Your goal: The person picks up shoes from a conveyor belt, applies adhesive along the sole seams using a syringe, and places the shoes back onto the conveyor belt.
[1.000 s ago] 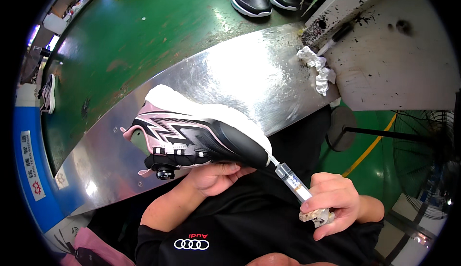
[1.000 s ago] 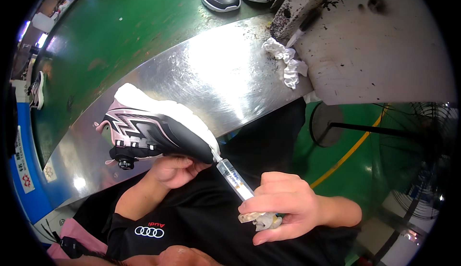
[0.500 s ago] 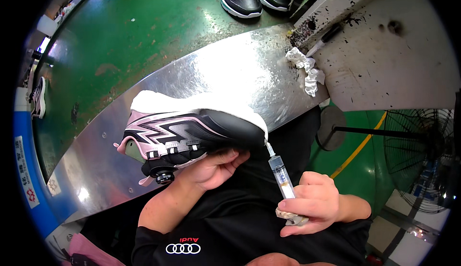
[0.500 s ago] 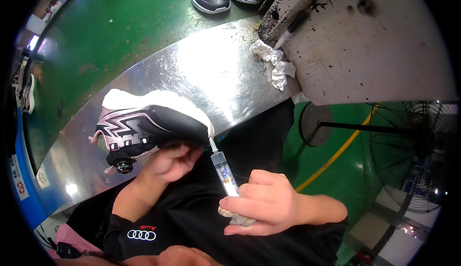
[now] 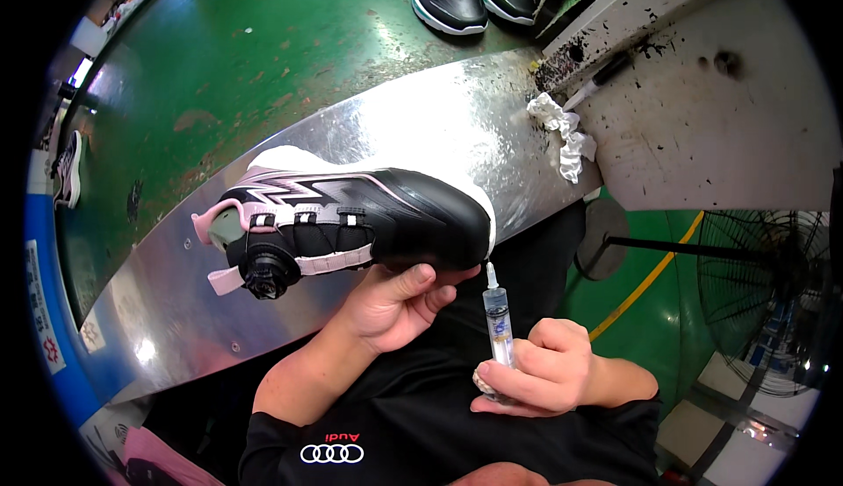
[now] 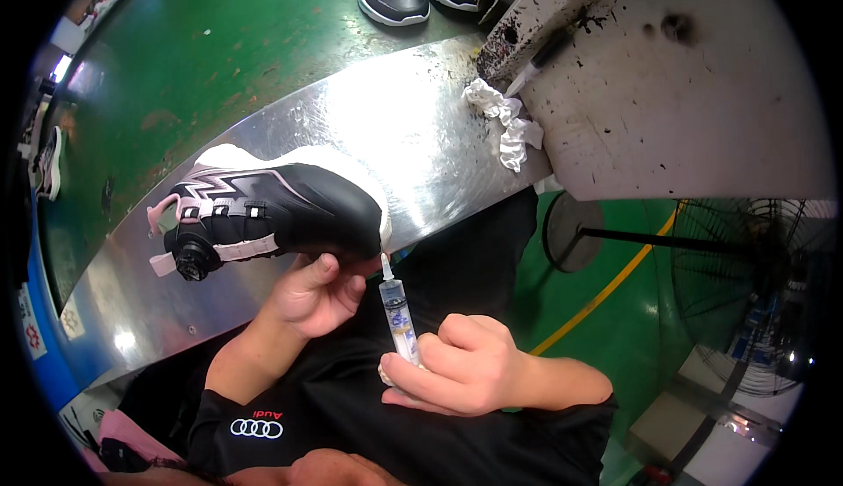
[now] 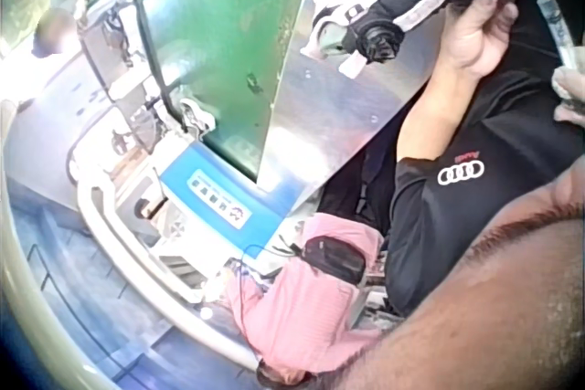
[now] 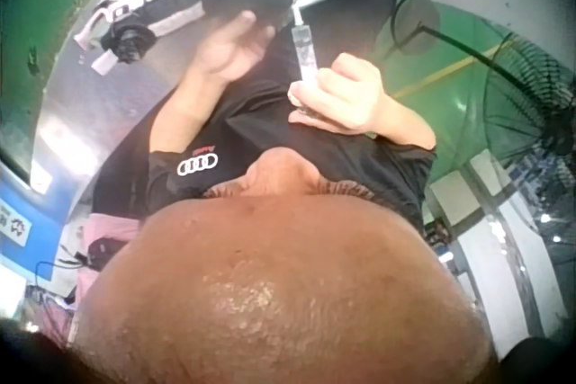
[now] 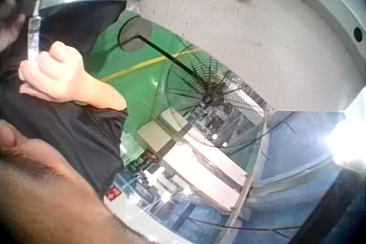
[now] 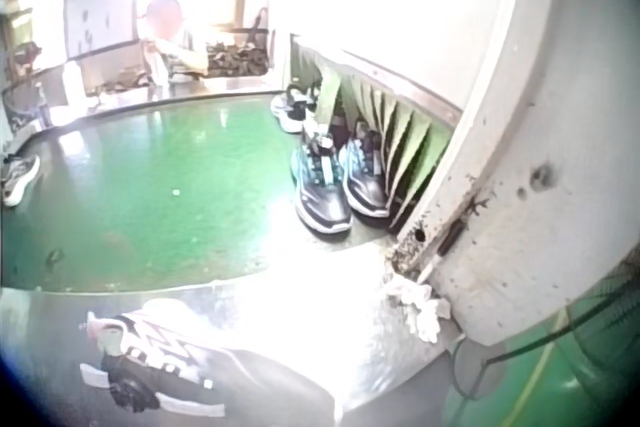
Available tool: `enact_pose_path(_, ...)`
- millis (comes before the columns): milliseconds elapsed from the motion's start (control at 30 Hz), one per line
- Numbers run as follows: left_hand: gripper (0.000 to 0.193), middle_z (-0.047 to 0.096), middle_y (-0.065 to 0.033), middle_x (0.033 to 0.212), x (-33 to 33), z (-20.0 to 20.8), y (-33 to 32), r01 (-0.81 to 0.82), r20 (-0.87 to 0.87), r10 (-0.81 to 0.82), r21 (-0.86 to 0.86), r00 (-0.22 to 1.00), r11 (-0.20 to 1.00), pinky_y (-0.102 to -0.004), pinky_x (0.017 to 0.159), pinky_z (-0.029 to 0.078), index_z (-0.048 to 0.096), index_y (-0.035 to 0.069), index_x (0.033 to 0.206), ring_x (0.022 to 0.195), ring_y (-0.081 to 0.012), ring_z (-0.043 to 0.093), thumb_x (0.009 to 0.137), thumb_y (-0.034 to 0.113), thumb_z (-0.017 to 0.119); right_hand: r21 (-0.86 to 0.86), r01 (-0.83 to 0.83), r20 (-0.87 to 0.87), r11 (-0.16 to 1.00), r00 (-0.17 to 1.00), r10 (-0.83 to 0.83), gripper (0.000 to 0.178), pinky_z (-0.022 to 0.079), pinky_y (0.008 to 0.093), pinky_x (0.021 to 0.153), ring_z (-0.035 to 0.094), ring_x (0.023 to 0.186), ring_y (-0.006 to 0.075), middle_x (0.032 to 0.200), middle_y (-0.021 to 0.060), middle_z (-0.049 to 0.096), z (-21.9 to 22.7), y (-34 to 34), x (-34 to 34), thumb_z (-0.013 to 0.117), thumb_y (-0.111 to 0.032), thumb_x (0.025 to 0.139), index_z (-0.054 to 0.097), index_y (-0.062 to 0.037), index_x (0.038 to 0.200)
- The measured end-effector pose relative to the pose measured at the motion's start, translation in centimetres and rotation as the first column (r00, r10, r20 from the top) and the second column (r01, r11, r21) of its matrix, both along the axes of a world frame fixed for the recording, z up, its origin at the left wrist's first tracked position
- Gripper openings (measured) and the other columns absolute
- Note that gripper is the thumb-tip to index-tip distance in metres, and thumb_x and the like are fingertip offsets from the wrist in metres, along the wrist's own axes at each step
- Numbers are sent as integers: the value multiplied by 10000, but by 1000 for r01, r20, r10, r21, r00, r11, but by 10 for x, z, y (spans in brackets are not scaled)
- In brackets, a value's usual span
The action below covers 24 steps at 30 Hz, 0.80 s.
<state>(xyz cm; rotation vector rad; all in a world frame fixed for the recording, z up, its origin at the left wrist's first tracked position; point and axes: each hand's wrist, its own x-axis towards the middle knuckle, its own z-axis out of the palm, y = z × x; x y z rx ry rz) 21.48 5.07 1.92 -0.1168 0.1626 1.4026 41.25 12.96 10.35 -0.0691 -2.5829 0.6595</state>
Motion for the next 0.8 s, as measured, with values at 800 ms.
enact_pose_path(800,343,592,-138,1187,-1,6,-2,-18,-8,18,24,1000,1000,-265,794,565,537,58,1221,1108,-274,582,887,100,599,152,18,-56,988,998,-10,261,286,223,392,352,468,106,594,-28,428,-9,-5,-11,763,-218,669,658,-108,881)
